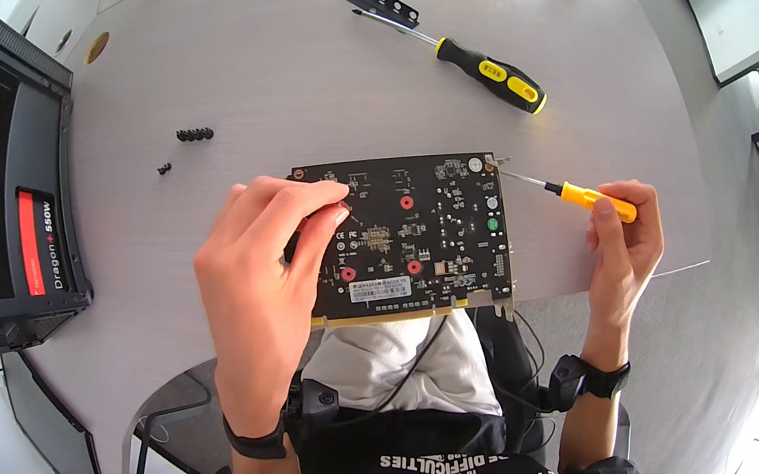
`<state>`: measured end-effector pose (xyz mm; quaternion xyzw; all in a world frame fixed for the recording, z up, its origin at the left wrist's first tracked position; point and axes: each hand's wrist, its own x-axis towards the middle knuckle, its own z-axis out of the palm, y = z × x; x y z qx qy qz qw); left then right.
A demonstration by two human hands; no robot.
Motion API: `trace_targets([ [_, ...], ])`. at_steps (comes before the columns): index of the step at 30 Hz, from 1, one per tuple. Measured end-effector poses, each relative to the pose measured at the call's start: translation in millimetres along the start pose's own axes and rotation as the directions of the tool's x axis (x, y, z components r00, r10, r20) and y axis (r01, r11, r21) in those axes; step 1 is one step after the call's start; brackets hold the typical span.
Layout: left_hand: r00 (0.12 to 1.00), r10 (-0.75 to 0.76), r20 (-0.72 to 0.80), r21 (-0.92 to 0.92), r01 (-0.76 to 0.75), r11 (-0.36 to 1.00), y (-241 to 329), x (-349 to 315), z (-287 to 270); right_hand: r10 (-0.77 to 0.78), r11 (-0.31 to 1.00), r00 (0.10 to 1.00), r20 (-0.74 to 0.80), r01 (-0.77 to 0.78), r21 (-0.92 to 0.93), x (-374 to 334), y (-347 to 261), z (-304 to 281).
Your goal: The person unscrews several small screws from the backplate of a graphics card using a yellow screwdriver.
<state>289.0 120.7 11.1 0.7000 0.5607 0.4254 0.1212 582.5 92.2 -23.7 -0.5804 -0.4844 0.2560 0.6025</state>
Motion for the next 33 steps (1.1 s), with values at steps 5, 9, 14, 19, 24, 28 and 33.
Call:
trace_targets([
  [5,1.0,0.017,-0.006,0.0,-0.017,1.0,-5,0,4,0.026,1.0,1.0,0.006,-0.026,0.009,0,0,0],
  [9,0.997,0.072,-0.039,0.034,-0.07,0.997,-3,-2,7,0.011,1.0,1.0,0.024,-0.011,0.012,0,1,-1],
  [14,0.999,0.043,-0.023,0.054,-0.042,0.998,-1,-1,7,0.015,1.0,0.999,0.028,-0.015,0.01,-1,-1,-2],
  [19,1.0,0.011,0.017,0.05,-0.012,0.999,0,1,5,0.013,1.0,0.999,0.043,-0.014,0.013,-1,0,-2],
  [24,0.998,-0.03,0.047,0.006,0.03,1.0,2,-5,0,0.004,1.0,0.999,0.039,-0.005,0.017,-1,3,-2],
  [28,0.998,-0.041,0.048,-0.032,0.042,0.999,4,-4,0,0.022,1.0,0.999,0.04,-0.022,0.008,-2,2,-3],
  [33,0.998,-0.024,0.064,-0.015,0.025,1.0,6,-4,-5,0.005,1.0,0.999,0.037,-0.006,0.02,-1,1,-3],
])
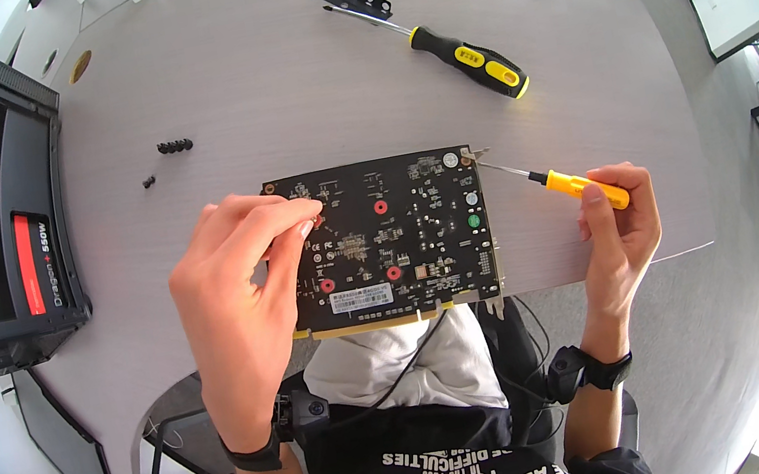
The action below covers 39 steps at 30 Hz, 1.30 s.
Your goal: The person unscrews several small screws from the backplate of a graphics card using a yellow screwdriver.
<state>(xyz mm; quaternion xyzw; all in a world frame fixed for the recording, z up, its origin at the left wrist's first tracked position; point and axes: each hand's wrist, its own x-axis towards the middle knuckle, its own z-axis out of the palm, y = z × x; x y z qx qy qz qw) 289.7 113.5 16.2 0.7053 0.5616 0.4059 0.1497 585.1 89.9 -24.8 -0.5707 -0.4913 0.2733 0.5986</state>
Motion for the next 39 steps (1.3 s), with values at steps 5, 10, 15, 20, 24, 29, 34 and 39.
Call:
trace_targets([
  [5,1.0,-0.01,0.003,0.029,0.01,1.0,1,-1,1,0.007,1.0,1.0,-0.003,-0.007,0.003,0,0,3],
  [10,0.997,0.068,0.04,0.123,-0.072,0.99,2,1,0,-0.004,1.0,1.0,0.002,0.004,0.008,0,0,1],
  [15,0.996,0.069,0.058,0.1,-0.075,0.992,-1,3,-2,-0.006,1.0,1.0,-0.003,0.006,0.006,0,2,2],
  [20,0.996,0.057,0.064,0.089,-0.063,0.994,-1,2,-4,-0.007,1.0,1.0,-0.008,0.007,0.008,0,1,1],
  [24,0.996,0.072,0.047,0.095,-0.077,0.993,-1,3,-6,0.0,1.0,1.0,-0.008,0.001,0.009,1,1,2],
  [29,0.999,-0.025,0.027,-0.026,0.026,0.999,-1,-4,-4,-0.018,1.0,1.0,-0.023,0.018,0.012,1,-1,0],
  [34,0.996,0.006,-0.084,-0.144,-0.018,0.989,-13,-20,7,0.017,0.984,0.997,-0.078,-0.003,0.177,4,-2,-7],
  [39,0.975,0.01,-0.22,-0.269,-0.07,0.96,-22,-26,20,-0.161,0.983,0.984,-0.072,0.166,0.078,10,-46,-6],
])
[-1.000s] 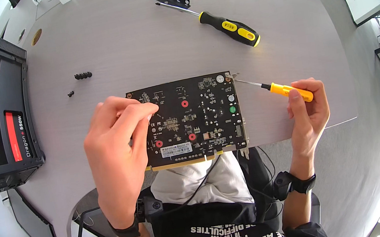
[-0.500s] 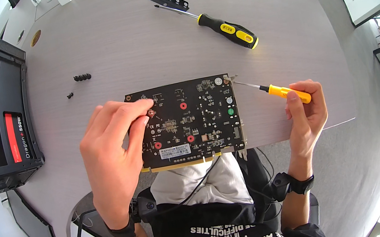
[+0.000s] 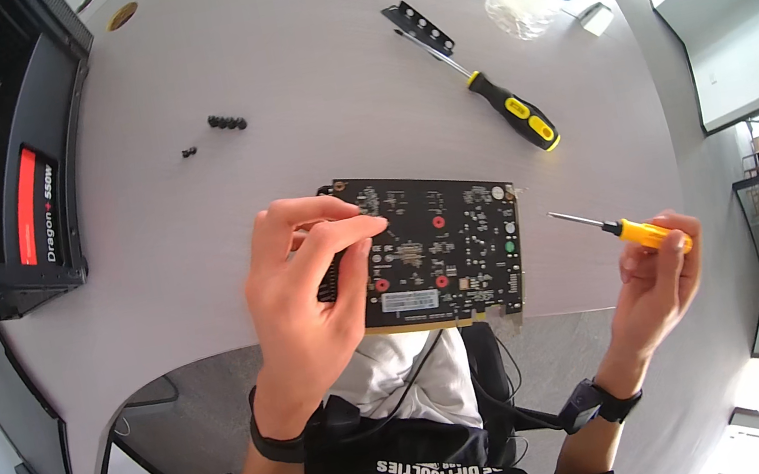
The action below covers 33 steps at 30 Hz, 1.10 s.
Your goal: The person unscrews several small screws from the backplate of a graphics card using a yellow screwdriver.
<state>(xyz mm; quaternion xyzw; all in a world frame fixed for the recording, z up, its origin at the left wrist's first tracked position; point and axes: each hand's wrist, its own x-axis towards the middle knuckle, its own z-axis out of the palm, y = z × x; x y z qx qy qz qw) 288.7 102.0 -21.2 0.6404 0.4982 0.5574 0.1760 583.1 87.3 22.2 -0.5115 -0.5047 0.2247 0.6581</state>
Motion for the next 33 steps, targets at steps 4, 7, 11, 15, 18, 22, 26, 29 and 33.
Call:
trace_targets([
  [4,0.991,-0.131,-0.017,-0.089,0.129,0.988,-2,-3,-4,-0.176,0.978,0.963,0.206,0.195,-0.076,11,-38,35],
  [7,0.99,-0.139,-0.023,-0.089,0.136,0.987,-3,-2,-5,-0.205,0.956,0.923,0.325,0.26,-0.137,9,-55,64],
  [11,0.991,-0.122,0.051,-0.062,0.125,0.99,-6,-1,-9,-0.248,0.878,0.776,0.58,0.433,-0.204,12,-71,104],
  [15,0.989,-0.13,0.076,-0.046,0.134,0.99,-4,-1,-13,-0.301,0.817,0.71,0.637,0.536,-0.211,14,-75,123],
  [18,0.992,-0.113,0.061,-0.073,0.117,0.99,-5,0,-10,-0.282,0.804,0.714,0.641,0.54,-0.247,16,-78,126],
  [22,0.991,-0.123,0.057,-0.13,0.13,0.983,-7,-1,-10,-0.265,0.796,0.716,0.645,0.54,-0.273,15,-76,128],
  [26,0.99,-0.122,0.068,-0.139,0.131,0.982,-7,-1,-11,-0.274,0.782,0.708,0.651,0.558,-0.277,16,-73,127],
  [29,0.983,-0.154,0.097,-0.107,0.164,0.981,-6,-1,-12,-0.231,0.79,0.72,0.655,0.532,-0.306,13,-71,127],
  [33,0.983,-0.153,0.097,-0.096,0.162,0.982,-6,0,-12,-0.255,0.807,0.73,0.634,0.522,-0.277,14,-69,127],
])
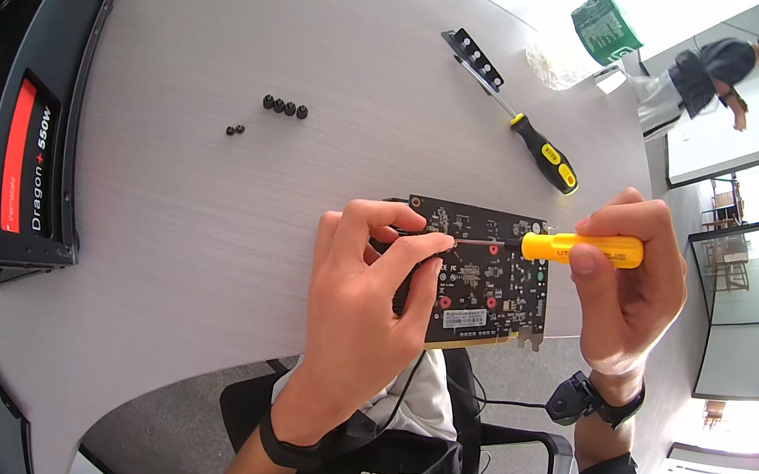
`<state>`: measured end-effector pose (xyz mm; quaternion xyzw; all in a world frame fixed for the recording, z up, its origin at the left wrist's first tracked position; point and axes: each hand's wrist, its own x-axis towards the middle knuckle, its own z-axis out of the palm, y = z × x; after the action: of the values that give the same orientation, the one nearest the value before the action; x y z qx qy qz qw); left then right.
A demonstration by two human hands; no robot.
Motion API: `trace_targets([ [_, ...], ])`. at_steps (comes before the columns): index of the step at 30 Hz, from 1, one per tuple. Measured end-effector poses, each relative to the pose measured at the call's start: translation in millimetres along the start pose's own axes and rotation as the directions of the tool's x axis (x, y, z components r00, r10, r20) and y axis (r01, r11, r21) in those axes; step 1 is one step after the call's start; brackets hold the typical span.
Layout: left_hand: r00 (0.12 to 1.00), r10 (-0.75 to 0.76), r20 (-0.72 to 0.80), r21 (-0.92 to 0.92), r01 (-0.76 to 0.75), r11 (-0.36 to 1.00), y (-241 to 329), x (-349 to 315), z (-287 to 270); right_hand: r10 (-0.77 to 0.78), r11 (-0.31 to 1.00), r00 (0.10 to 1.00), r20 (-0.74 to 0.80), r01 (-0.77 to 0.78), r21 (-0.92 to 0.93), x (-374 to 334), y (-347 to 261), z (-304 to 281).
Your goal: The person unscrews several small screws from the backplate of a graphics card using a yellow screwdriver.
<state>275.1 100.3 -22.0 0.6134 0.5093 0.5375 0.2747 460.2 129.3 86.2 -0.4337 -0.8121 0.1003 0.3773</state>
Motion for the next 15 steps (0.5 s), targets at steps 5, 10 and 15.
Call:
trace_targets([
  [5,1.0,0.0,-0.003,0.011,0.0,1.0,0,0,0,-0.015,1.0,1.0,-0.009,0.015,0.024,-4,3,0],
  [10,1.0,-0.019,-0.006,0.004,0.019,1.0,0,-1,1,-0.001,0.999,0.999,-0.037,0.003,0.047,-9,6,0],
  [15,1.0,-0.012,0.006,0.019,0.012,1.0,1,0,0,-0.007,0.998,1.0,-0.022,0.009,0.068,-9,9,1],
])
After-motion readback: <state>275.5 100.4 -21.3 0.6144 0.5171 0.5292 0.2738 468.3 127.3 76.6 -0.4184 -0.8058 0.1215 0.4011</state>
